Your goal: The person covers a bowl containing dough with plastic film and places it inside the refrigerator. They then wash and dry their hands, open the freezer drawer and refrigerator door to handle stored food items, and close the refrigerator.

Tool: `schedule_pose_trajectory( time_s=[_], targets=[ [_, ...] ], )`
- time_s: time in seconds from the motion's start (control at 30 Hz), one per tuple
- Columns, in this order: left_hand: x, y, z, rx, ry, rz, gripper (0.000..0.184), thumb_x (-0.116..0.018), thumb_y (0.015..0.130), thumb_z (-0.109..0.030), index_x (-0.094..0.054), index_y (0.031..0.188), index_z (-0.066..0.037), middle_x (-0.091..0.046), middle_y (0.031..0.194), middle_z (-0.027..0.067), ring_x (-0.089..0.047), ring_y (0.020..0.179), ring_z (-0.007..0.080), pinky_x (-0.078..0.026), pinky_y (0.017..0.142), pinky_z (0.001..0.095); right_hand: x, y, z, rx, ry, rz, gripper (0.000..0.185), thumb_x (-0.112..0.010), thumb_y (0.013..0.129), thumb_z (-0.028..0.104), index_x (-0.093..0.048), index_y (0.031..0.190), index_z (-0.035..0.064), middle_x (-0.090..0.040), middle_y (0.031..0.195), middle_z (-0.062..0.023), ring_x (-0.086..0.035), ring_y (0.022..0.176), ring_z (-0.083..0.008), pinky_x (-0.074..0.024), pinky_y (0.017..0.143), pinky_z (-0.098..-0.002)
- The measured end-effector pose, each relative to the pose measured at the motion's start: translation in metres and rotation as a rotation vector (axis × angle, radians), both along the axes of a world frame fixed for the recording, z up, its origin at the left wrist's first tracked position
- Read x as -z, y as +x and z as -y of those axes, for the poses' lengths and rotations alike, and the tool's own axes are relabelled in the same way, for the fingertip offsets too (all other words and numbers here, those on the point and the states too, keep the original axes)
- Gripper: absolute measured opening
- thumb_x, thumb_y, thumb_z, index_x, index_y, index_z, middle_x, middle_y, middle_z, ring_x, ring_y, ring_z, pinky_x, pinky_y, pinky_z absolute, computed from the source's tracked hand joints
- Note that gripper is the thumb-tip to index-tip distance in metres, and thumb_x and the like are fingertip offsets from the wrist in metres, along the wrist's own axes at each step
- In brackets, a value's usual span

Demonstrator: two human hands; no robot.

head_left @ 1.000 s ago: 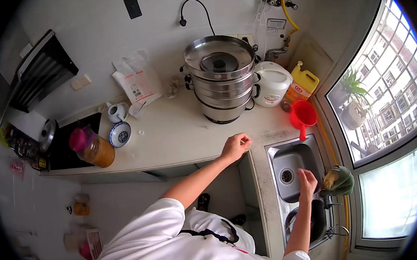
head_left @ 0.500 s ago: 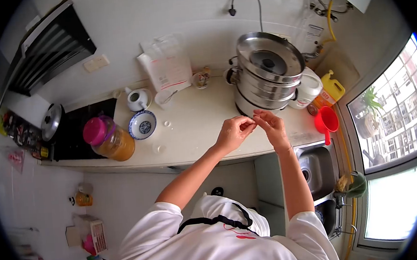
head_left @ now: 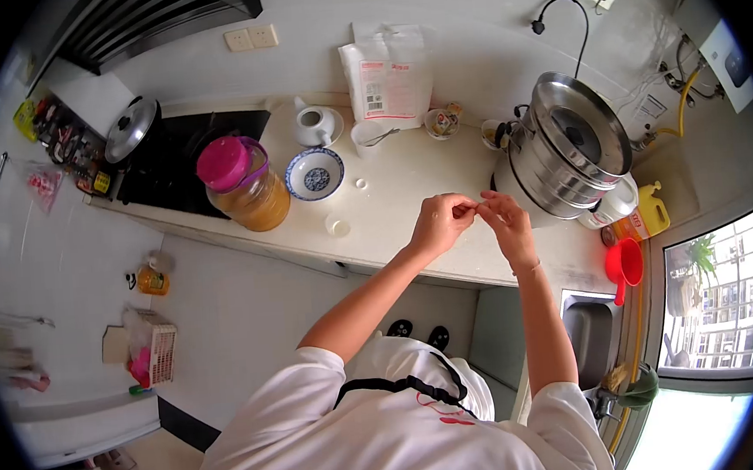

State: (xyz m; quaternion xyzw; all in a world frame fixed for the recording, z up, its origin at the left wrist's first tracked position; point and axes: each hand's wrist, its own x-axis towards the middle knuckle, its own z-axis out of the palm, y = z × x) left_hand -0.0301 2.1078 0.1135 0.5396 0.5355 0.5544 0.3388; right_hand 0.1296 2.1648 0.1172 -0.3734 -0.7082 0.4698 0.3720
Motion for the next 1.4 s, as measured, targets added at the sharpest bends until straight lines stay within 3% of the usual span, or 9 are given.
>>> schedule_pose_trajectory(
  time_s=[0.23, 0.43, 0.63, 0.83, 0.93, 1.07, 1.17, 1.3, 1.4],
  targets=[
    [0.005, -0.013, 0.012, -0.137, 0.023, -0.127, 0.009, -0.064, 0.084, -0.004, -0.067, 0.089, 0.003, -0.069, 0.08, 0.0129, -0.067, 0.07, 0.0192, -0.053, 0.065, 0.0293, 0.01, -0.024, 0.0, -0.061, -0.074, -0.028, 0.013, -0.065, 0.087, 0.007, -0.067, 0.093, -0.004, -0.059, 0.115, -0.0131, -0.061, 0.102, -0.0186, -0.0542, 0.078, -0.0278],
    [0.003, -0.019, 0.007, -0.06, 0.072, -0.464, 0.009, -0.063, 0.084, -0.006, -0.064, 0.09, 0.001, -0.064, 0.083, 0.014, -0.064, 0.071, 0.0265, -0.05, 0.064, 0.0334, 0.013, -0.013, -0.013, -0.161, -0.077, 0.035, 0.014, -0.065, 0.087, 0.009, -0.067, 0.092, -0.0044, -0.061, 0.112, -0.0122, -0.064, 0.091, -0.0172, -0.0542, 0.076, -0.0289],
    [0.012, 0.011, -0.007, -0.03, 0.077, -0.29, 0.007, -0.065, 0.081, -0.004, -0.065, 0.085, 0.001, -0.066, 0.08, 0.0136, -0.065, 0.07, 0.0255, -0.052, 0.064, 0.0333, 0.017, 0.016, -0.021, -0.089, -0.088, 0.055, 0.013, -0.065, 0.086, 0.008, -0.067, 0.091, -0.0045, -0.061, 0.112, -0.012, -0.065, 0.09, -0.0171, -0.0547, 0.076, -0.0294],
    [0.012, 0.034, -0.013, -0.002, 0.001, -0.378, 0.007, -0.066, 0.079, -0.004, -0.065, 0.083, 0.001, -0.066, 0.079, 0.013, -0.066, 0.069, 0.0248, -0.052, 0.064, 0.0336, 0.021, 0.044, -0.026, -0.129, -0.052, 0.058, 0.011, -0.064, 0.086, 0.006, -0.067, 0.091, -0.0043, -0.059, 0.113, -0.0115, -0.065, 0.091, -0.0171, -0.0555, 0.073, -0.0283],
    [0.014, 0.04, -0.017, -0.042, 0.037, -0.435, 0.007, -0.066, 0.077, -0.002, -0.063, 0.084, 0.001, -0.066, 0.078, 0.0125, -0.065, 0.069, 0.0251, -0.052, 0.063, 0.0346, 0.022, 0.049, -0.028, -0.153, -0.034, 0.065, 0.014, -0.063, 0.087, 0.005, -0.066, 0.098, -0.0036, -0.059, 0.114, -0.0114, -0.066, 0.09, -0.0177, -0.0549, 0.076, -0.0288],
    [0.024, 0.043, -0.021, -0.158, 0.087, -0.476, 0.008, -0.066, 0.076, -0.001, -0.06, 0.083, 0.0, -0.064, 0.075, 0.0116, -0.064, 0.067, 0.0254, -0.051, 0.061, 0.035, 0.027, 0.053, -0.028, -0.305, -0.336, -0.017, 0.03, -0.057, 0.091, 0.007, -0.058, 0.119, -0.0017, -0.058, 0.124, -0.0116, -0.065, 0.099, -0.0205, -0.051, 0.086, -0.0298],
    [0.039, 0.041, -0.02, -0.253, 0.056, -0.44, 0.009, -0.066, 0.076, -0.001, -0.059, 0.082, -0.001, -0.062, 0.074, 0.0112, -0.063, 0.065, 0.0253, -0.05, 0.059, 0.0346, 0.012, 0.055, -0.012, -0.318, -0.622, -0.154, 0.033, -0.055, 0.094, 0.011, -0.056, 0.124, -0.0012, -0.058, 0.125, -0.0113, -0.063, 0.104, -0.0222, -0.0501, 0.087, -0.0288],
    [0.092, 0.008, -0.004, -0.462, -0.046, -0.339, 0.01, -0.066, 0.075, -0.007, -0.058, 0.078, -0.003, -0.062, 0.072, 0.012, -0.062, 0.066, 0.0283, -0.05, 0.061, 0.0377, 0.019, 0.09, -0.005, -0.177, -0.577, -0.111, 0.038, -0.053, 0.096, 0.018, -0.052, 0.129, 0.0004, -0.058, 0.125, -0.0108, -0.062, 0.106, -0.0235, -0.0495, 0.086, -0.0303],
    [0.144, -0.048, 0.019, -0.633, -0.313, -0.284, 0.02, -0.072, 0.076, -0.016, -0.057, 0.076, -0.003, -0.064, 0.071, 0.0136, -0.064, 0.067, 0.029, -0.051, 0.063, 0.0382, 0.046, 0.15, 0.002, 0.084, -0.5, 0.071, 0.031, -0.058, 0.094, 0.023, -0.059, 0.118, 0.0022, -0.064, 0.111, -0.0078, -0.066, 0.097, -0.0195, -0.0509, 0.08, -0.029]
  ],
)
